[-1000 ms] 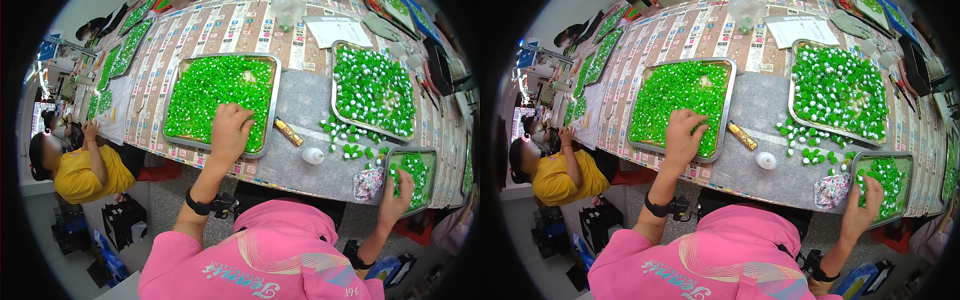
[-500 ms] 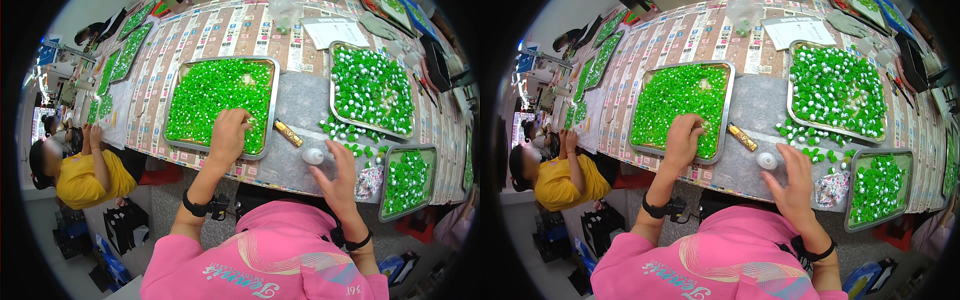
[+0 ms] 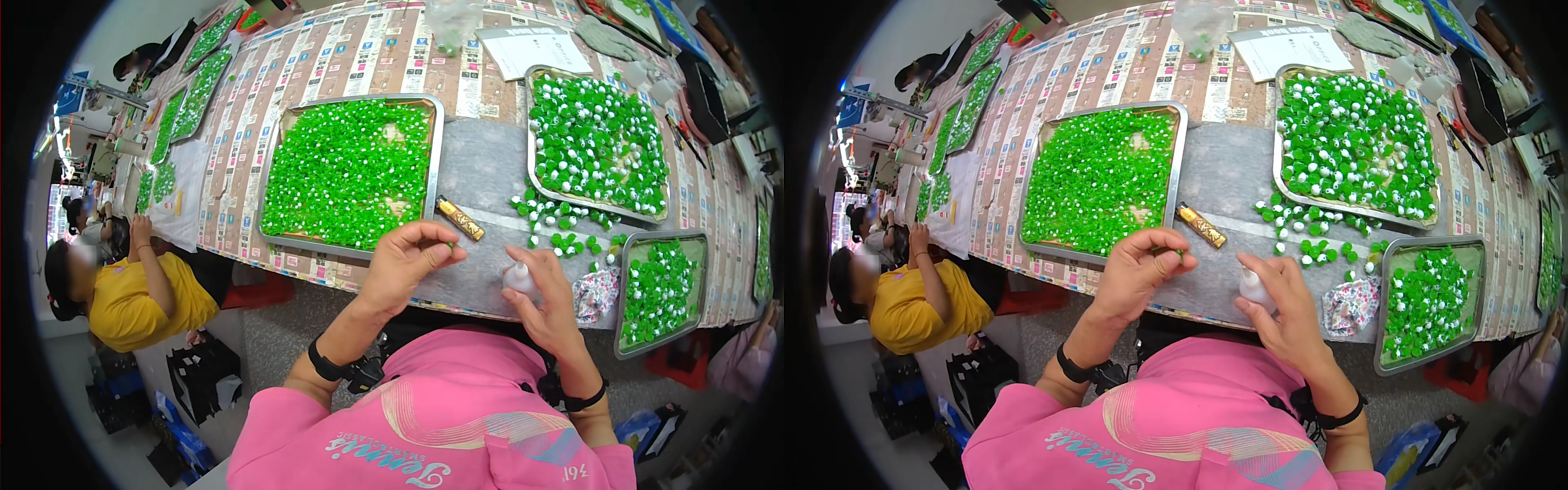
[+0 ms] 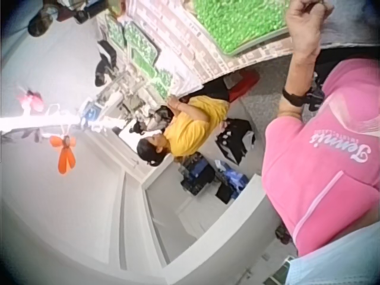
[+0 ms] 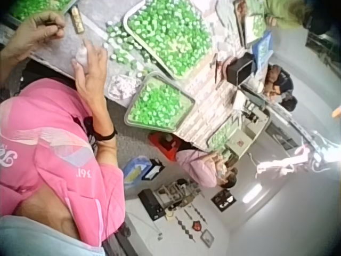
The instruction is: Assembling small green and white plastic components, likely toy parts or ornaments, using liquid glue.
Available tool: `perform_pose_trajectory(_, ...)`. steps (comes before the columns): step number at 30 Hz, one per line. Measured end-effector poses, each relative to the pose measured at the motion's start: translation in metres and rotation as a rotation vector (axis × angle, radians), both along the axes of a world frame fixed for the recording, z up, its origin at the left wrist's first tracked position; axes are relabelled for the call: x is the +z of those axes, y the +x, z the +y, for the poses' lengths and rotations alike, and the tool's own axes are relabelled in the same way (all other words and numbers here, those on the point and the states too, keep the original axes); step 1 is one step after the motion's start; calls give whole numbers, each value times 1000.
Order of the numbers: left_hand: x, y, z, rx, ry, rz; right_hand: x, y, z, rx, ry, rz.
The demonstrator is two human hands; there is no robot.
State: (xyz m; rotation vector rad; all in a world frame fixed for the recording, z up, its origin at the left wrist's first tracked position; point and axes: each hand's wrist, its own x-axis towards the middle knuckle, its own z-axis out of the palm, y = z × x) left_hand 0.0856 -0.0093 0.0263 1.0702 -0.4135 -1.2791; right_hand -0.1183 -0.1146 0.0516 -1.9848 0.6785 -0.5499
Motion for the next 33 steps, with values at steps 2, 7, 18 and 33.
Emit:
perform_pose_trajectory(2, -2, -9, 0, -23, 42, 53, 0, -9, 0, -16, 17, -31)
perform_pose_trajectory(7, -10, -23, -3, -55, 83, 169, 0, -33, 9, -256, 410, -187)
perform_pose_trajectory(18, -22, -44, -6, -5, 13, 34, -12, -44, 12, -362, 292, -208)
perform_pose_trajectory(33, -34, -44, -4, -41, -41, -119, -22, -44, 13, -364, 148, -223)
